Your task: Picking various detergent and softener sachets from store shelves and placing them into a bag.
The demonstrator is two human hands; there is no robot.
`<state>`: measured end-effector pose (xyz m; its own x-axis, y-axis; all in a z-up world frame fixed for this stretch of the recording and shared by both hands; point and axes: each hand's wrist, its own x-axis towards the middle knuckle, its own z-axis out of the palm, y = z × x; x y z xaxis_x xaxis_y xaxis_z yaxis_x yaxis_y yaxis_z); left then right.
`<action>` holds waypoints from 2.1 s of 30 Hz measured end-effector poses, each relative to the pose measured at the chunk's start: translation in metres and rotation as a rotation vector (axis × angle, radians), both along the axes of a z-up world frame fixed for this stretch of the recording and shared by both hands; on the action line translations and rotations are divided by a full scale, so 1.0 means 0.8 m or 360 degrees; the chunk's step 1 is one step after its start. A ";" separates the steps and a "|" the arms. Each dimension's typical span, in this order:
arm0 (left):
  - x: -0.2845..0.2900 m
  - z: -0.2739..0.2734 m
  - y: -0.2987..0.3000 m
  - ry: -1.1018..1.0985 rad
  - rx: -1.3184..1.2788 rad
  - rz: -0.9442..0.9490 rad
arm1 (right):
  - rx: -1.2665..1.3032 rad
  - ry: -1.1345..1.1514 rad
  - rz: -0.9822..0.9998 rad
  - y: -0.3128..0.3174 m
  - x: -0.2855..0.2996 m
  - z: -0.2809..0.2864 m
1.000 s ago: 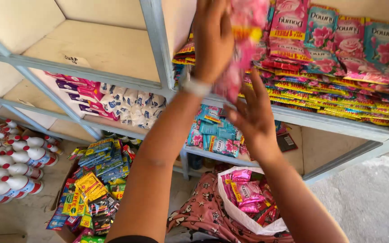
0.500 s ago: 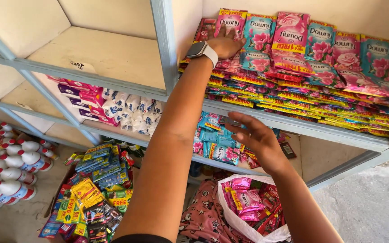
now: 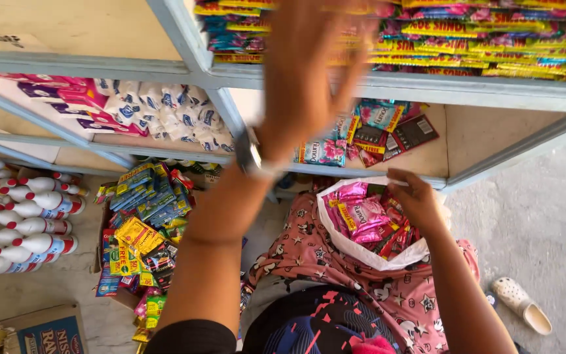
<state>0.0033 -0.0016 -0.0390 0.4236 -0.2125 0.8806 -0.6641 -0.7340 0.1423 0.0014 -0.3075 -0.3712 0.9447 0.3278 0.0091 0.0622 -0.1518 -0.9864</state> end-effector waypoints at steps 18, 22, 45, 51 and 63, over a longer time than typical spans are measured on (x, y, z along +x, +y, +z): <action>-0.096 -0.480 -0.089 0.1665 0.0435 -0.0233 | 0.0047 0.0790 -0.0247 0.003 -0.151 -0.115; -0.090 -0.469 -0.095 0.1413 0.0517 -0.0402 | 0.0606 0.1137 -0.0429 0.005 -0.149 -0.098; -0.197 -0.286 -0.112 0.1230 -0.0046 -0.0770 | 0.1121 0.0917 -0.0747 0.019 -0.123 0.031; -0.158 -0.315 -0.126 0.1225 -0.0548 -0.0563 | 0.0903 0.0699 -0.0594 0.039 -0.138 0.068; -0.149 -0.194 -0.109 0.0121 -0.0628 -0.0355 | 0.0009 -0.0793 0.0374 0.083 -0.114 0.309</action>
